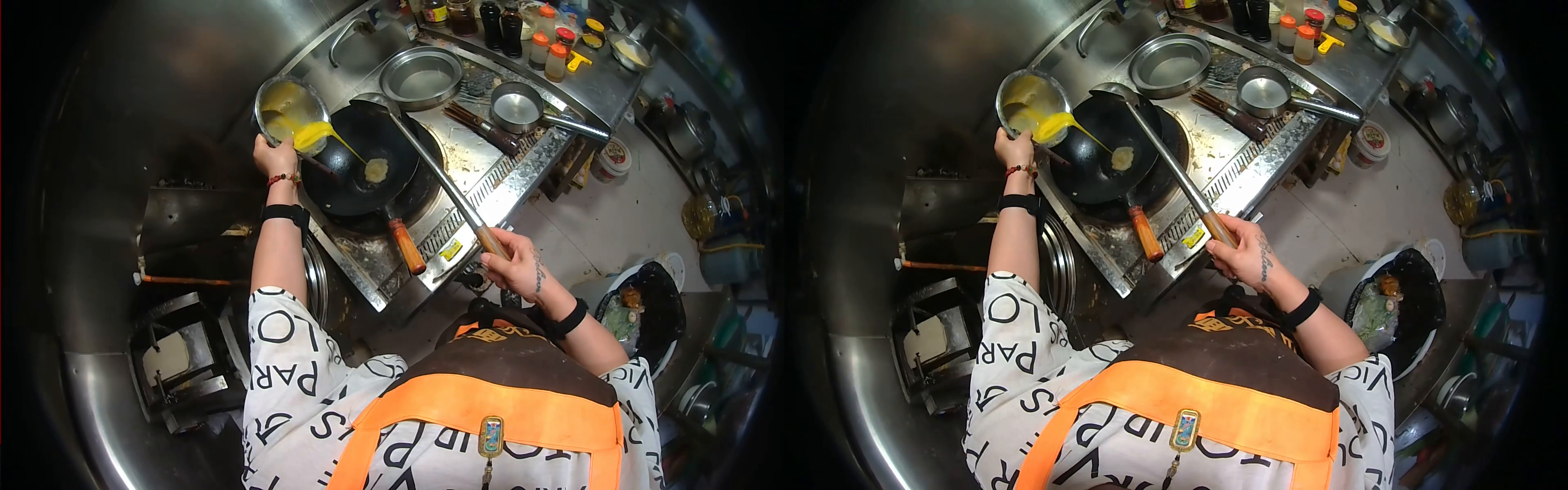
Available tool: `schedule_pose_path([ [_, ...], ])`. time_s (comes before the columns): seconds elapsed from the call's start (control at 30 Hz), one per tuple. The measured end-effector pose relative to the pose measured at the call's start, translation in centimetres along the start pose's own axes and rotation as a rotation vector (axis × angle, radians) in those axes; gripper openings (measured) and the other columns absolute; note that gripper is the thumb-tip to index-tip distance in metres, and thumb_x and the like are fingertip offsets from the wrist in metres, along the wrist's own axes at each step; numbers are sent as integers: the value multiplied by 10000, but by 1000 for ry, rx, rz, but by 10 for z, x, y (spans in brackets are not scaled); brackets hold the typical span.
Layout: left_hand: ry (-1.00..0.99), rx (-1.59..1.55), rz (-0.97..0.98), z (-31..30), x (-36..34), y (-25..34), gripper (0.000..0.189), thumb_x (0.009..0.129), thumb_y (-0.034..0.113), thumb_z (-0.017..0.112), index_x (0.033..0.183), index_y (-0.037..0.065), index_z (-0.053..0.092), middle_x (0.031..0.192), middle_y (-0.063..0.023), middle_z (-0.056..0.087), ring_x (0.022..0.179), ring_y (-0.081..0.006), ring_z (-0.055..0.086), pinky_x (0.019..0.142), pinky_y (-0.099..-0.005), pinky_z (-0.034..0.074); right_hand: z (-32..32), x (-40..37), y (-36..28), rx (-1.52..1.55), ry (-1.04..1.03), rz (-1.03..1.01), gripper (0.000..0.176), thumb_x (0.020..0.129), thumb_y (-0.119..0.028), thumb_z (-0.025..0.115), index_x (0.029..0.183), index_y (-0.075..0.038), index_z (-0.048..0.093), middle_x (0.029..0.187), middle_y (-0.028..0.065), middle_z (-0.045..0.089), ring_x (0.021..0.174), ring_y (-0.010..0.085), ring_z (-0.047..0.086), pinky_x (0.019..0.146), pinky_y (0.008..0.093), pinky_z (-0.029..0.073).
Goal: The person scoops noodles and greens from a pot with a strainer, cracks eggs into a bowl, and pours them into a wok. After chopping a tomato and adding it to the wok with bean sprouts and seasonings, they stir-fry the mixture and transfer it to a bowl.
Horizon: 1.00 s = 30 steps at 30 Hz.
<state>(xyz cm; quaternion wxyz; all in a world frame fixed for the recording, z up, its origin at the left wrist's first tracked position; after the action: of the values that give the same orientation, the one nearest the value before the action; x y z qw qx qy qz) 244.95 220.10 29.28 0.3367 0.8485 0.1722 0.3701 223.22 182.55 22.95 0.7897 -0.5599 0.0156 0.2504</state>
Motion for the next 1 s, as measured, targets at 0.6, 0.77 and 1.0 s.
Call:
schedule_pose_path([
  [0.6, -30, -14, 188, 3, -1, 24, 181, 628, 34, 659, 765, 11, 543, 730, -138, 623, 688, -290, 619, 657, -351, 472, -1, -10, 0, -10, 20, -23, 384, 831, -23, 542, 1207, -9, 464, 650, -18, 455, 460, 60, 419, 394, 205, 333],
  [0.77, -18, 19, 299, 2, 0, 29, 167, 631, 38, 635, 758, 12, 529, 715, -150, 607, 671, -310, 606, 638, -359, 465, -4, -9, 4, 1, 23, -26, 395, 831, -19, 540, 1217, -5, 459, 656, -15, 467, 446, 59, 413, 388, 203, 330],
  [1.0, -24, -24, 471, -1, 0, 40, 132, 643, 48, 579, 743, 17, 498, 706, -158, 560, 693, -354, 558, 638, -390, 447, -4, -9, 4, 15, 7, -15, 401, 833, -17, 538, 1225, -12, 456, 654, -19, 469, 450, 57, 413, 387, 202, 329],
])
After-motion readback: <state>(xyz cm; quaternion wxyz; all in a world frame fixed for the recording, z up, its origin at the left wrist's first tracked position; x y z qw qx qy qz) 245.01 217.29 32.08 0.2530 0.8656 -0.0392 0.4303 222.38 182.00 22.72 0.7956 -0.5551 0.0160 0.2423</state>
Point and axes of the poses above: each hand's wrist, its own x-axis towards the middle knuckle, its own z-axis out of the palm, y = z × x, the point moved 1 cm from there along x, towards the middle knuckle
